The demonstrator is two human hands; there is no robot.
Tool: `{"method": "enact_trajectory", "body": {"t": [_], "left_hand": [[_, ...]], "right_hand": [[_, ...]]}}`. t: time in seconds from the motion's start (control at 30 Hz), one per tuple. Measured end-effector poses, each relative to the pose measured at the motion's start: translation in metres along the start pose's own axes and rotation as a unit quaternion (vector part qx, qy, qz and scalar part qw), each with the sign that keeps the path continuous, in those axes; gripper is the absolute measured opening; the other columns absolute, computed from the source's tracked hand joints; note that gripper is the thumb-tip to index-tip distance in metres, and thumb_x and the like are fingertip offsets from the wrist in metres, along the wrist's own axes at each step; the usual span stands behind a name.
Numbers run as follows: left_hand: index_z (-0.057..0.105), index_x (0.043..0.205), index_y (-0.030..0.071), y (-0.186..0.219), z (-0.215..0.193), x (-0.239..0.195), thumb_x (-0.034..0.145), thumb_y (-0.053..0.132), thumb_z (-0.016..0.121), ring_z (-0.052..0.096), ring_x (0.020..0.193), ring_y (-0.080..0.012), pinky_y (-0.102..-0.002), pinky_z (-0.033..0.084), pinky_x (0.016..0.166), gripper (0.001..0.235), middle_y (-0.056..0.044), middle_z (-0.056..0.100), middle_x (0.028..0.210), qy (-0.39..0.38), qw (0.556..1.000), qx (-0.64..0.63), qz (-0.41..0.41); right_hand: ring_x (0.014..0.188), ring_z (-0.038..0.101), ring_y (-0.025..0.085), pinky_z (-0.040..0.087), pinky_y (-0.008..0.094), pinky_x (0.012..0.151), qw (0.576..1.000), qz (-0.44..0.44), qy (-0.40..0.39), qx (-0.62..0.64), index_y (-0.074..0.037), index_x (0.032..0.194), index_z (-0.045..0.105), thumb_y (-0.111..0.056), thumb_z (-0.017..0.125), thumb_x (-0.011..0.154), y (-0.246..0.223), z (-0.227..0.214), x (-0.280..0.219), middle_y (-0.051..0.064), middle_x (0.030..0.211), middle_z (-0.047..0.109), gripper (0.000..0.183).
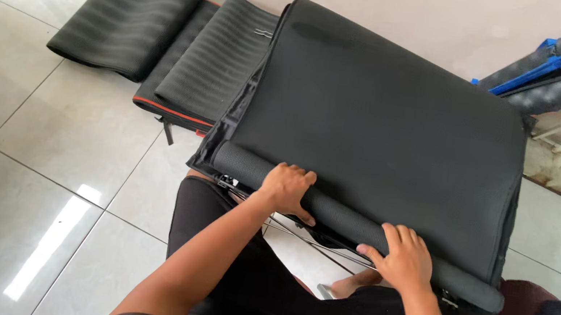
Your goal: The person rolls a black yoga mat tightly from one end to the other. After rolling, they secure the mat by fastening the attached straps around the rolled bundle.
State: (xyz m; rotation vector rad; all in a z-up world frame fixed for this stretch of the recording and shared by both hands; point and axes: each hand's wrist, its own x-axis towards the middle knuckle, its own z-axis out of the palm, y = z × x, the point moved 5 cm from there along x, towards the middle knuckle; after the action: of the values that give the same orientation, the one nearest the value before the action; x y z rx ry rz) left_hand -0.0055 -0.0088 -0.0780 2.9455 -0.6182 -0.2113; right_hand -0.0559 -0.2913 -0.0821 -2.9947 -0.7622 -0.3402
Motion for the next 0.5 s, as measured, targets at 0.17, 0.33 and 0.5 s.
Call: {"method": "enact_trajectory", "body": {"t": [0.17,0.33,0.5], "left_hand": [[0.052,0.111,0.018,0.003,-0.033,-0.016,0.045,0.085,0.065,0.056,0.106,-0.0237,-0.041,0.046,0.090,0.095,-0.003,0.054,0.102,0.084,0.996,-0.007,0.031],[0.062,0.096,0.016,-0.016,-0.049,-0.040,0.049,0.090,0.056,0.059,0.089,-0.0263,-0.047,0.041,0.093,0.088,-0.006,0.057,0.084,0.247,0.967,-0.003,0.060],[0.060,0.087,0.012,-0.046,-0.038,-0.036,0.053,0.092,0.058,0.064,0.084,-0.0241,-0.040,0.047,0.088,0.087,-0.006,0.061,0.079,0.230,0.971,0.071,0.003]], "right_hand": [[0.107,0.066,0.026,0.052,0.039,0.090,0.984,0.055,-0.155,0.071,-0.015,0.117,0.062,-0.072,0.058,0.077,0.003,-0.017,0.026,0.008,0.108,0.068,0.070],[0.118,0.062,0.023,0.050,0.039,0.097,0.940,0.139,-0.292,0.106,-0.023,0.121,0.058,-0.077,0.053,0.077,0.008,-0.042,0.045,0.002,0.122,0.067,0.070],[0.119,0.063,0.029,0.048,0.044,0.095,0.917,0.172,-0.320,0.163,-0.022,0.120,0.047,-0.080,0.063,0.069,0.016,-0.031,0.045,0.008,0.126,0.065,0.079]]}}
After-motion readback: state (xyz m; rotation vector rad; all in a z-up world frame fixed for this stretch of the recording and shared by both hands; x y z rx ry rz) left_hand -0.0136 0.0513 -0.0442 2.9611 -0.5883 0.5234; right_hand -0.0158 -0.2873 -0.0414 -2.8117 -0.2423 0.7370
